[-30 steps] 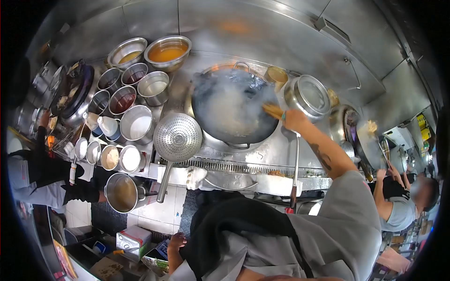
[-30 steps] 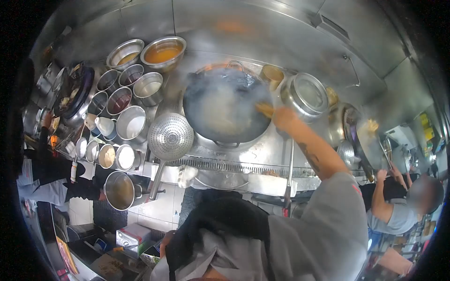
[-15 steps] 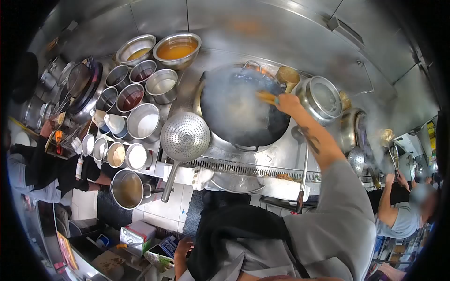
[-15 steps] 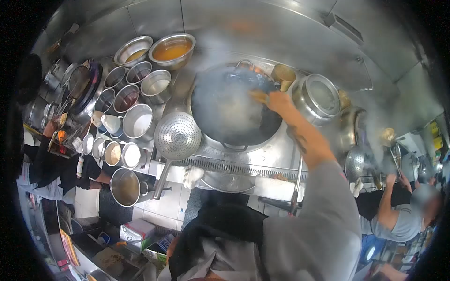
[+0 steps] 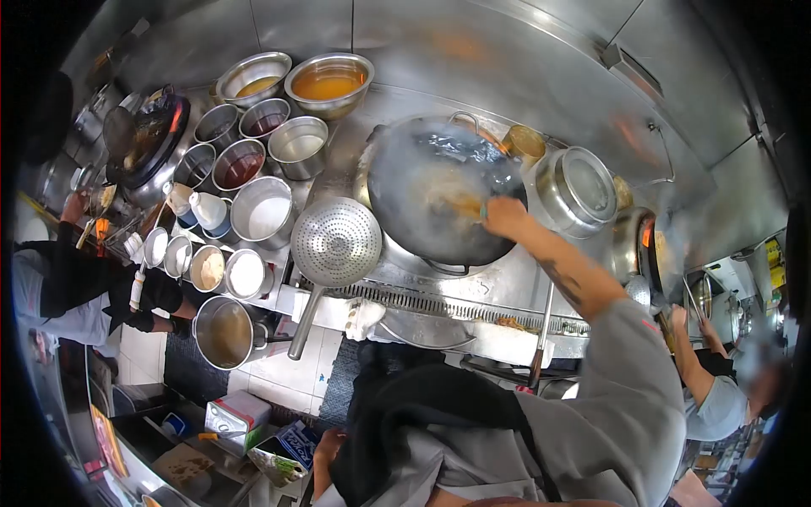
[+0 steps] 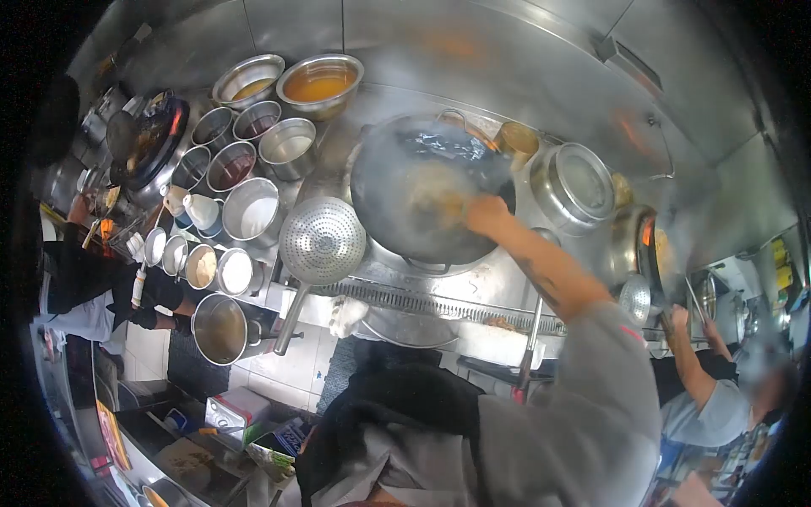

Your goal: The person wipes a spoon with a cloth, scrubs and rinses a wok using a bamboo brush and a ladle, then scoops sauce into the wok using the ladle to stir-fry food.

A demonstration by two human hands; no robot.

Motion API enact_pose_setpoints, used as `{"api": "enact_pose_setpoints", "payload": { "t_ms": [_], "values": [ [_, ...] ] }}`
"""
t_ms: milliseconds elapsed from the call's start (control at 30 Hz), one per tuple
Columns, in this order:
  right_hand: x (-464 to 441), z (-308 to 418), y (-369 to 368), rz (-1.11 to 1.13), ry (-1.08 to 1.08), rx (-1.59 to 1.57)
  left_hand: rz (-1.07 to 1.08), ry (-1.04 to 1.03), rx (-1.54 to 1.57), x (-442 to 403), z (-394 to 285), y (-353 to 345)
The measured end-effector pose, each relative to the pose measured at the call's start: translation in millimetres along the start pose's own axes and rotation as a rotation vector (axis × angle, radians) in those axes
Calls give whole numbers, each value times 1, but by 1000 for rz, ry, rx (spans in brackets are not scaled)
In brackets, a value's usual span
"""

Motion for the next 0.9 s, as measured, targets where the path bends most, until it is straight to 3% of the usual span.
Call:
{"api": "enact_pose_setpoints", "payload": {
  "t_ms": [100, 200, 300, 367, 433, 467, 567, 667, 767, 833, 900],
  "values": [
    [-50, -16, -4, -113, -158, -146, 1, 24, 29, -35, 28, 1],
    [-7, 16, -33, -171, 54, -22, -12, -46, 115, -87, 57, 21],
    [43, -9, -25, -28, 13, -117, -43, -18, 83, -88, 58, 30],
    [27, -53, -8, 29, -23, 22, -76, -267, -303, -48, 17, 31],
    [-12, -72, 10, -104, -151, 20, -77, -330, -429, -33, 0, 31],
    [-21, -78, 9, -166, -215, 22, -59, -266, -357, -35, 4, 28],
    [-25, -57, -34, -191, -37, 57, -31, -83, -131, -63, 31, 29],
    [20, -65, -32, -181, -39, -59, -11, 83, 78, -78, 62, 29],
    [-21, -98, -22, -362, -95, 23, -8, 40, 100, -69, 76, 21],
    [-79, -83, -12, -418, -38, -108, -10, 14, 114, -63, 83, 12],
    [-100, -34, -5, -244, -95, -359, -12, 0, 129, -61, 92, 3]
  ]
}}
Point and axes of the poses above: each hand's wrist, its own x-axis away from the middle knuckle, its own y-axis out of the back of the hand, z = x × y, the point moved 4 cm from there along -x, towards the middle knuckle, and after that the axes turned 7 degrees about -x, right-handed, at the moved point
